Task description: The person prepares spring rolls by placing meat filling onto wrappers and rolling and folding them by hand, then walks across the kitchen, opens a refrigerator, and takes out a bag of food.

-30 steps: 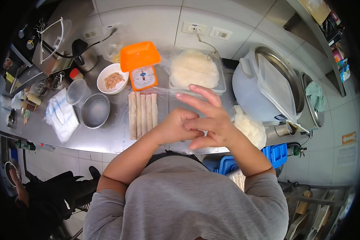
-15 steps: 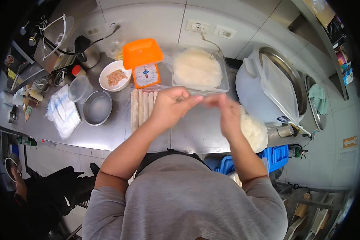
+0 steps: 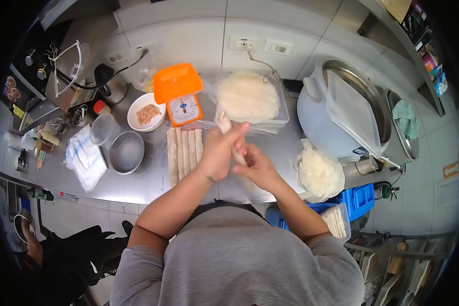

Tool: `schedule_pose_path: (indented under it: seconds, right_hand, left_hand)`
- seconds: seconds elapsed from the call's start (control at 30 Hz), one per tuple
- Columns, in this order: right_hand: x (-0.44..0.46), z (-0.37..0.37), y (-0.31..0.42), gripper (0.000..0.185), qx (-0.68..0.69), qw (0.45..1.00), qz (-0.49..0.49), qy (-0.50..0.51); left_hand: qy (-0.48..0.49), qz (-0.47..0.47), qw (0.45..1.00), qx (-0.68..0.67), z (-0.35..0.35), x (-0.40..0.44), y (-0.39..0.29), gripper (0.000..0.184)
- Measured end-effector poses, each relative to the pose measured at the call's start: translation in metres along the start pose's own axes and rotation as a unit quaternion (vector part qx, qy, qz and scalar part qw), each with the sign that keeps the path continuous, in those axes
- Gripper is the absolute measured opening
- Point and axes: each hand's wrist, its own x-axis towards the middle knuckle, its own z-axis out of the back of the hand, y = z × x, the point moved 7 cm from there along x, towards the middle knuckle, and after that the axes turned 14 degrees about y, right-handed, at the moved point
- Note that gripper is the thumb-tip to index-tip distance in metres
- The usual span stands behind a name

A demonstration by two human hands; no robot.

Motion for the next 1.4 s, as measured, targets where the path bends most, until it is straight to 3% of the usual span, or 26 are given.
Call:
schedule_pose_path:
  seconds: [0.03,0.07,0.17,0.27,0.37,0.47,0.57,0.67,0.7,0.77,0.87,0.97,1.07,1.17,1.3,1.4]
  right_hand:
    - [-0.008,0.013,0.007,0.041,-0.043,0.988,0.1,-0.107]
    - [-0.022,0.025,0.017,0.044,-0.083,0.954,0.195,-0.213]
    - [-0.047,0.019,0.079,0.052,-0.332,0.875,0.295,-0.194]
    - [-0.045,0.005,0.097,0.052,-0.393,0.841,0.308,-0.209]
    - [-0.042,0.01,0.094,0.046,-0.373,0.85,0.295,-0.226]
    - [-0.037,0.007,0.101,0.047,-0.404,0.834,0.307,-0.216]
    - [-0.023,0.004,0.101,0.056,-0.43,0.835,0.313,-0.138]
    - [-0.021,0.029,0.095,0.052,-0.152,0.922,0.326,-0.142]
    - [-0.015,0.03,0.095,0.055,-0.091,0.938,0.318,-0.099]
    - [-0.001,0.031,0.097,0.066,0.034,0.955,0.295,-0.018]
    - [0.01,0.023,0.086,0.068,0.07,0.945,0.301,0.104]
    - [0.003,0.023,0.105,0.072,-0.189,0.919,0.336,0.082]
    - [-0.003,0.019,0.11,0.049,-0.266,0.88,0.393,0.039]
    - [-0.011,0.034,0.098,0.047,0.001,0.93,0.352,-0.102]
    - [-0.02,0.029,0.089,0.047,-0.077,0.926,0.349,-0.121]
    - [-0.02,0.02,0.105,0.054,-0.241,0.895,0.37,-0.07]
  left_hand:
    - [0.003,-0.025,0.999,0.028,-0.003,-0.001,-0.002,0.021]
    - [-0.026,-0.041,0.996,0.08,-0.006,-0.006,-0.003,0.031]
    - [0.002,-0.079,0.963,0.256,-0.007,-0.011,0.005,0.025]
    - [-0.006,-0.132,0.955,0.267,-0.013,-0.011,0.008,0.02]
    - [-0.013,-0.091,0.957,0.274,-0.019,-0.017,0.005,0.013]
    - [0.01,-0.12,0.955,0.272,-0.021,-0.018,0.004,0.013]
    - [0.01,-0.115,0.952,0.284,-0.016,-0.019,0.014,0.017]
    - [0.026,-0.03,0.97,0.24,-0.021,-0.022,0.008,0.025]
    - [0.054,-0.029,0.965,0.255,-0.022,-0.022,0.007,0.026]
    - [0.115,-0.021,0.951,0.285,-0.024,-0.024,0.007,0.028]
    - [0.148,0.021,0.953,0.265,-0.03,-0.024,0.009,0.03]
    - [0.162,0.042,0.96,0.223,-0.033,-0.025,0.006,0.03]
    - [0.185,-0.013,0.955,0.232,-0.028,-0.024,0.01,0.027]
    - [0.158,0.057,0.959,0.229,-0.023,-0.028,0.004,0.024]
    - [0.147,0.004,0.962,0.232,-0.024,-0.028,-0.001,0.022]
    - [0.158,-0.023,0.96,0.231,-0.028,-0.026,0.004,0.022]
